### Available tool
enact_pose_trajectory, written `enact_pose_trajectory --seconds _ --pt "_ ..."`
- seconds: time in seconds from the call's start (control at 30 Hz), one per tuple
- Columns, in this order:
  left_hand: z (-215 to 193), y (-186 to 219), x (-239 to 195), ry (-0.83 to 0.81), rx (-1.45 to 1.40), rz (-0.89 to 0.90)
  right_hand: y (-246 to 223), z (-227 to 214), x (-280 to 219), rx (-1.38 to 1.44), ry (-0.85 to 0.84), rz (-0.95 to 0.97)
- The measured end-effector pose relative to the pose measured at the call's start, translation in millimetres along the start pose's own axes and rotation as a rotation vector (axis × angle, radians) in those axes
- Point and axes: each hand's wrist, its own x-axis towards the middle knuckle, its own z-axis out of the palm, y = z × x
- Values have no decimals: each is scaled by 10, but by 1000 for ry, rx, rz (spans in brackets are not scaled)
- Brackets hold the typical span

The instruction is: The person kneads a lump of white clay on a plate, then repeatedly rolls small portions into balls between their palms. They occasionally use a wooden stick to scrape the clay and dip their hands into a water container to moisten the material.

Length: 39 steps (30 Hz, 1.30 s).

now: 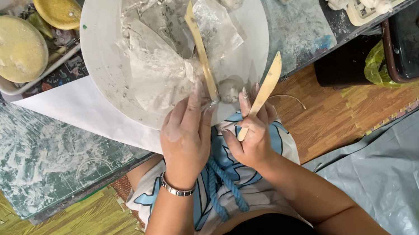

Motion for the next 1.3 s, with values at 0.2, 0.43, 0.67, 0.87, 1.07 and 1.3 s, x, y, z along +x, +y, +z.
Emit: enact_pose_trajectory --seconds 0.2,0.43,0.67,0.87,1.07,1.3 --pt "9 -21 11 36 -14 39 15 -11 -5 -14 21 -11" --pt "-5 -8 16 12 -56 4 -5 -11 -20 -40 -9 34" --pt "-44 57 63 5 -30 -46 15 -77 3 44 77 13" --pt "-94 96 84 48 -105 -81 36 10 1 100 51 19" --pt "-122 75 102 33 -144 -125 29 -67 84 72 111 8" --pt "-149 60 91 48 -206 -110 143 -257 483 258 72 -16"
